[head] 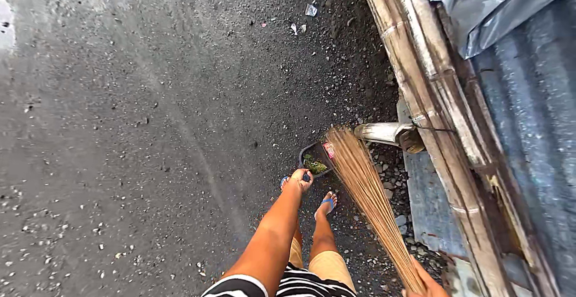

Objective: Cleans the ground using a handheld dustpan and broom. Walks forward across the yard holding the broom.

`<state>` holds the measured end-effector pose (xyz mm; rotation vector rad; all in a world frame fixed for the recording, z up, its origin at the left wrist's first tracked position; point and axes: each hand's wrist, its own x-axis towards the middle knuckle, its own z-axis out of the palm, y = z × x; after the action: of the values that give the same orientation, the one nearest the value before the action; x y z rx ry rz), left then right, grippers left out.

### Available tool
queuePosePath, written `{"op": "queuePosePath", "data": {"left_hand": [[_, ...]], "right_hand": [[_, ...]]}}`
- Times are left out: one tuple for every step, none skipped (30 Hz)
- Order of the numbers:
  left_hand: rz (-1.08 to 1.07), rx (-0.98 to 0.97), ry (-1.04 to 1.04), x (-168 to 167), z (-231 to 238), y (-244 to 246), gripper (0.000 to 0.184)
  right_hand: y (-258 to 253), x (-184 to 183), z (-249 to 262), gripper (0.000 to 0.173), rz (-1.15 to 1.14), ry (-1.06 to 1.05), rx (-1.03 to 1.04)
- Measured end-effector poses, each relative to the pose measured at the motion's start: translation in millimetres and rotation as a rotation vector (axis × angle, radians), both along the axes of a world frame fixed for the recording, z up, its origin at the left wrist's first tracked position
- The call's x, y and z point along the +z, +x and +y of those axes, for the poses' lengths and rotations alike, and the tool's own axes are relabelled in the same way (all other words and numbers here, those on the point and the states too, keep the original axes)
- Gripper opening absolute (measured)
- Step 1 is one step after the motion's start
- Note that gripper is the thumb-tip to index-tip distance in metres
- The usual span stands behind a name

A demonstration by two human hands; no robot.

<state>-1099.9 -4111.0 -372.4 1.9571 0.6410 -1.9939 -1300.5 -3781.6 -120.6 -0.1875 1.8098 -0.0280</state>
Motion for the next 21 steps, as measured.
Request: {"op": "queuePosePath", "data": {"left_hand": [[-0.002, 0.009, -0.002, 1, -1, -3, 0.005], [-0.005, 0.016, -0.004, 1, -2, -7, 0.005], [-0.005, 0.018, -0.003, 0, -2, -9, 0.005], [-0.005, 0.014, -0.001, -2, -2, -11, 0.005], [-0.006, 0.006, 0.003, -2, -4, -12, 0.004], [-0.010, -0.003, 0.005, -2, -6, -13, 0.004], [-0.014, -0.010, 0.010, -3, -8, -13, 0.004], [-0.016, -0.012, 0.018, -3, -9, -12, 0.004], [-0.012, -0.014, 0.027, -4, -9, -12, 0.005], [-0.008, -0.025, 0.035, -4, -7, -12, 0.005], [-0.003, -0.038, 0.038, -4, -6, -11, 0.004], [0.007, -0.055, 0.037, -4, -6, -11, 0.004], [0.018, -0.071, 0.031, -2, -6, -10, 0.004], [0.034, -0.076, 0.021, 2, -6, -6, 0.004], [0.054, -0.090, 0.009, 5, -4, 0, 0.005], [0.069, -0.107, 0.004, 8, 2, 7, 0.006], [0.089, -0.107, 0.004, 9, 5, 14, 0.007], [0.112, -0.099, 0.002, 11, 4, 21, 0.007], [0.130, -0.088, 0.008, 18, 5, 28, 0.006], [0.146, -0.073, 0.014, 26, 4, 36, 0.005], [0.157, -0.053, 0.016, 34, 2, 42, 0.004]], "right_hand": [[-2, -27, -7, 0.107, 0.026, 0.020, -0.007], [-2, -57, -15, 0.107, 0.055, 0.049, -0.010], [1, -85, -25, 0.106, 0.063, 0.094, -0.005], [6, -105, -36, 0.104, 0.057, 0.142, 0.017], [11, -117, -44, 0.103, 0.031, 0.178, 0.048], [18, -121, -48, 0.102, -0.006, 0.198, 0.071], [25, -116, -48, 0.102, -0.046, 0.204, 0.081], [30, -107, -44, 0.103, -0.071, 0.203, 0.083], [34, -93, -38, 0.104, -0.081, 0.197, 0.082], [37, -79, -33, 0.106, -0.086, 0.186, 0.078], [39, -63, -29, 0.107, -0.088, 0.175, 0.073], [41, -49, -28, 0.107, -0.084, 0.167, 0.071], [44, -35, -30, 0.108, -0.080, 0.162, 0.070], [48, -23, -32, 0.107, -0.077, 0.160, 0.072], [54, -10, -34, 0.106, -0.076, 0.167, 0.081], [60, 5, -36, 0.106, -0.072, 0.185, 0.101], [64, 18, -40, 0.106, -0.058, 0.198, 0.123], [68, 31, -43, 0.106, -0.043, 0.204, 0.138], [71, 47, -45, 0.106, -0.032, 0.206, 0.145], [73, 63, -47, 0.105, -0.018, 0.199, 0.146], [74, 78, -48, 0.105, 0.004, 0.184, 0.144]]}}
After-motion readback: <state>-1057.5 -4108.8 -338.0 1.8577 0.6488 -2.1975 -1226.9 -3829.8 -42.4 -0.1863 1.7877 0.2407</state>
